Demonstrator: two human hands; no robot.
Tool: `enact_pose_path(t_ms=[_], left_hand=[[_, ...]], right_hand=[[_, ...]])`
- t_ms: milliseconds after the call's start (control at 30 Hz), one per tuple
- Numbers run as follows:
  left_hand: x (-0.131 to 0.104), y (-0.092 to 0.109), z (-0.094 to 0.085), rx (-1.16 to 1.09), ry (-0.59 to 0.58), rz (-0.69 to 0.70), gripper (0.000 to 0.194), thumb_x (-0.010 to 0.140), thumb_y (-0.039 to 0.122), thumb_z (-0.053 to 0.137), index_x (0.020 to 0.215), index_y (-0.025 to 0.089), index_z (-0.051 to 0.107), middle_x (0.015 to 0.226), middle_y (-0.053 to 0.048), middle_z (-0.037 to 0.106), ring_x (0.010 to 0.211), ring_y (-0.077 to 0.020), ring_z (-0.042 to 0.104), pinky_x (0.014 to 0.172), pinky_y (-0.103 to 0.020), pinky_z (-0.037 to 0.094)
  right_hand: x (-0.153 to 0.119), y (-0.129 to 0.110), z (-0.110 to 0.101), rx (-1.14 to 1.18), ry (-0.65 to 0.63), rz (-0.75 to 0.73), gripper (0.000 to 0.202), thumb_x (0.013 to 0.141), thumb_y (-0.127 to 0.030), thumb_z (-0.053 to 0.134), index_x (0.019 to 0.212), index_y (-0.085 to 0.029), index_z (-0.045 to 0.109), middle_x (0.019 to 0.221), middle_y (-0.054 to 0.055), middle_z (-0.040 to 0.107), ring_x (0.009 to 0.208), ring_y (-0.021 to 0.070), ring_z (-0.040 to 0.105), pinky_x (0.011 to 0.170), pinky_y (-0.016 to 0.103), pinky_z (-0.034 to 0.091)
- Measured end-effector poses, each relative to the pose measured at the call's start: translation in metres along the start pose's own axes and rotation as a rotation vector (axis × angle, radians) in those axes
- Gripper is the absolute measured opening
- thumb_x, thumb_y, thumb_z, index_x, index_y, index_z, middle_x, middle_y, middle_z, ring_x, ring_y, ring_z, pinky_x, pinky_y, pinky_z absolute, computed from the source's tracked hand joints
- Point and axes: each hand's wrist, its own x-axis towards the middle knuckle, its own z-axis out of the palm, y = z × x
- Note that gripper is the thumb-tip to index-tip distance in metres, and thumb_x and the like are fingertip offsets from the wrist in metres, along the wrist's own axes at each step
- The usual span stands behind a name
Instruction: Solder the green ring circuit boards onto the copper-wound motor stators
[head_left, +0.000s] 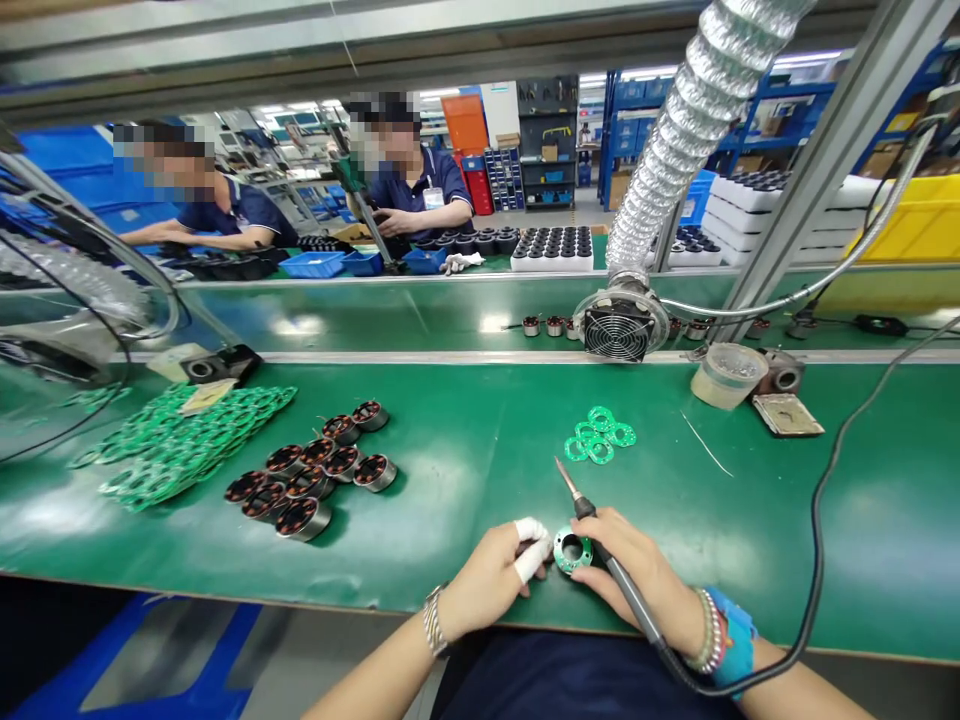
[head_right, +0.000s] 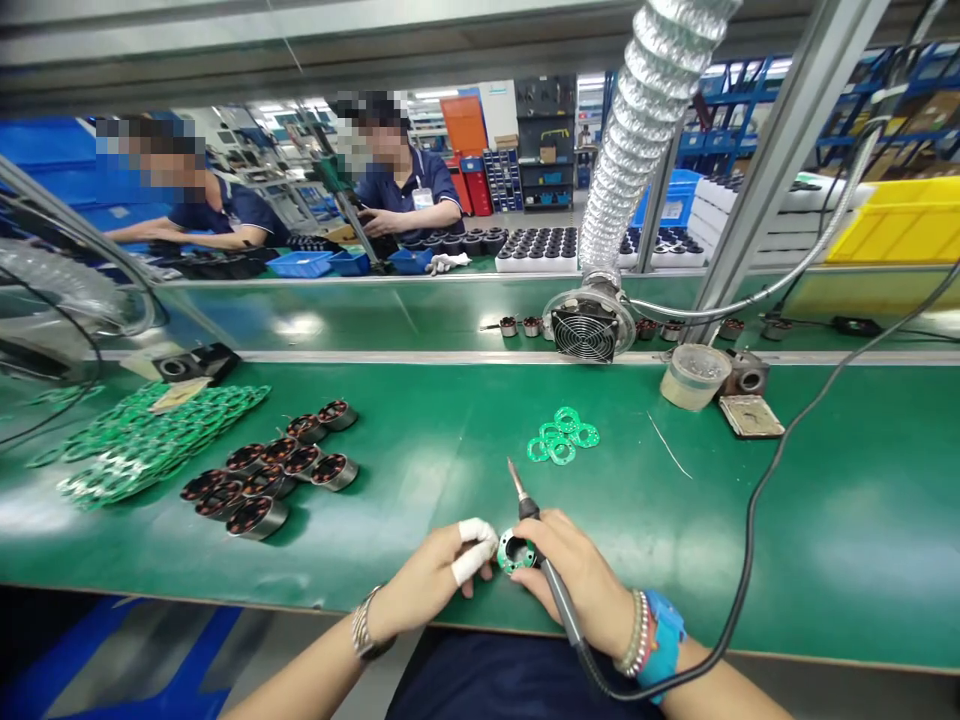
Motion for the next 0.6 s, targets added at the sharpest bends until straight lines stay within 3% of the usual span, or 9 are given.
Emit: enact_pose_path(t_ms=[100, 167, 333, 467, 533, 600], left_hand=[[-0.006, -0.009, -0.003, 0.435, 0.145, 0.316, 0.019, 0.086, 0.023, 0.044, 0.096, 0.017, 0.059, 0.088, -0.007, 0.065, 0.077, -0.0178, 0.061, 0.069, -0.029, 0.049], [-0.007, -0.013, -0.006, 0.647, 0.207, 0.464, 0.02, 0.086, 0.019, 0.043, 0.096, 0.017, 0.06, 0.088, -0.008, 0.066, 0.076, -0.0185, 0.061, 0.068, -0.029, 0.049], [-0.004, -0.012, -0.014, 0.874, 0.217, 0.601, 0.02, 0.086, 0.019, 0.042, 0.093, 0.017, 0.061, 0.085, -0.008, 0.066, 0.068, -0.0162, 0.059, 0.058, -0.025, 0.047], [-0.001, -0.005, -0.017, 0.811, 0.13, 0.561, 0.017, 0.083, 0.018, 0.044, 0.087, 0.017, 0.061, 0.084, -0.008, 0.065, 0.066, -0.015, 0.056, 0.058, -0.024, 0.044], [0.002, -0.001, -0.014, 0.544, 0.09, 0.412, 0.012, 0.078, 0.018, 0.048, 0.076, 0.017, 0.06, 0.08, -0.006, 0.063, 0.067, -0.0146, 0.055, 0.06, -0.023, 0.043], [0.007, 0.002, -0.007, 0.125, 0.059, 0.147, 0.011, 0.074, 0.019, 0.05, 0.064, 0.016, 0.055, 0.067, -0.003, 0.058, 0.061, -0.0127, 0.053, 0.056, -0.021, 0.042]], right_hand=[[0.0, 0.0, 0.001, 0.007, 0.008, 0.001, 0.029, 0.085, -0.021, 0.055, 0.113, -0.02, 0.047, 0.094, 0.007, 0.056, 0.083, 0.0183, 0.054, 0.074, 0.031, 0.049], [-0.001, 0.0, 0.001, 0.003, 0.01, 0.002, 0.028, 0.085, -0.021, 0.055, 0.112, -0.02, 0.047, 0.094, 0.007, 0.056, 0.083, 0.018, 0.054, 0.074, 0.031, 0.049], [0.0, -0.001, 0.001, -0.009, 0.029, -0.009, 0.028, 0.084, -0.022, 0.056, 0.111, -0.021, 0.048, 0.094, 0.007, 0.057, 0.084, 0.0182, 0.055, 0.075, 0.031, 0.049], [0.0, -0.002, 0.0, 0.001, 0.011, -0.014, 0.027, 0.085, -0.021, 0.055, 0.111, -0.021, 0.048, 0.094, 0.006, 0.057, 0.085, 0.0181, 0.055, 0.075, 0.031, 0.049], [0.0, -0.001, 0.0, -0.007, 0.007, -0.012, 0.027, 0.085, -0.022, 0.055, 0.111, -0.021, 0.048, 0.094, 0.006, 0.058, 0.085, 0.0182, 0.055, 0.076, 0.031, 0.049], [-0.001, 0.001, 0.001, -0.02, 0.012, -0.007, 0.028, 0.085, -0.023, 0.056, 0.112, -0.021, 0.048, 0.096, 0.007, 0.058, 0.086, 0.0185, 0.055, 0.077, 0.031, 0.049]])
